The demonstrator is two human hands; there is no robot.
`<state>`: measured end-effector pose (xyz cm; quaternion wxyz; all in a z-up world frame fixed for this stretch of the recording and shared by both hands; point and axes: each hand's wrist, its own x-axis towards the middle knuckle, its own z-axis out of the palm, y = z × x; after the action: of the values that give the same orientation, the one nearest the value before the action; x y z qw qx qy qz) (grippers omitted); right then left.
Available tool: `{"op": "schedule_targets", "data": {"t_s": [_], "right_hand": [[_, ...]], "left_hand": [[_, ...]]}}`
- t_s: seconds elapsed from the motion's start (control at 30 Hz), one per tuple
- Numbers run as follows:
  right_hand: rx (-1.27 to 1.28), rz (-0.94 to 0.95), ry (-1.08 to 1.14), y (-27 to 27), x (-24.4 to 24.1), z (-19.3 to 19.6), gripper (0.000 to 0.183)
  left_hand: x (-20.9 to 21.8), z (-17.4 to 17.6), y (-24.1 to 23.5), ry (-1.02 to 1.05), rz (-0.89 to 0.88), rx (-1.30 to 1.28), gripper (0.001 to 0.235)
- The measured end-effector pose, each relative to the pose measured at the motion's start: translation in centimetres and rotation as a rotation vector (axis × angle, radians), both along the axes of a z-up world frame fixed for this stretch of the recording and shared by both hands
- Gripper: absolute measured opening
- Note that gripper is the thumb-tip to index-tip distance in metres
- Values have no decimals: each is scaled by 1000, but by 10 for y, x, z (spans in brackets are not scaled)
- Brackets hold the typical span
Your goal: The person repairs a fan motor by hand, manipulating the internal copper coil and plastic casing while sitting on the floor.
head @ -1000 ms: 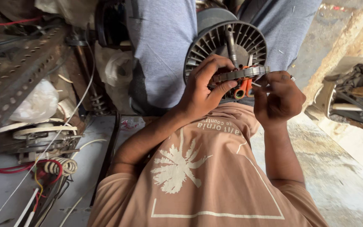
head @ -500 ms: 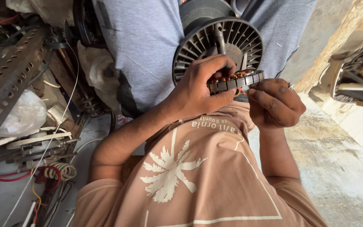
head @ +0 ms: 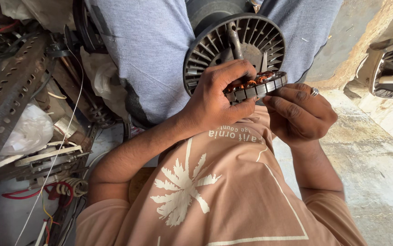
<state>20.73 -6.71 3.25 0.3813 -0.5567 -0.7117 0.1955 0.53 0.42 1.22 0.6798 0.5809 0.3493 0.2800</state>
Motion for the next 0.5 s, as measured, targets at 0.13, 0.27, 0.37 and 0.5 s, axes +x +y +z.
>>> {"op": "schedule_targets", "data": {"t_s": [0.13, 0.27, 0.37, 0.5], "right_hand": [[24, 16, -75, 3, -1, 1, 10], [34, 39, -127, 5, -2, 5, 9], [23, 62, -157, 5, -2, 9, 10], [16, 93, -223, 6, -3, 11, 13]], "left_hand": [[0, 0, 0, -9, 4, 21, 25], [0, -1, -1, 10, -8, 51, 22], [-2, -3, -1, 2, -15, 52, 23], [-3, -5, -2, -32, -7, 93, 25]]}}
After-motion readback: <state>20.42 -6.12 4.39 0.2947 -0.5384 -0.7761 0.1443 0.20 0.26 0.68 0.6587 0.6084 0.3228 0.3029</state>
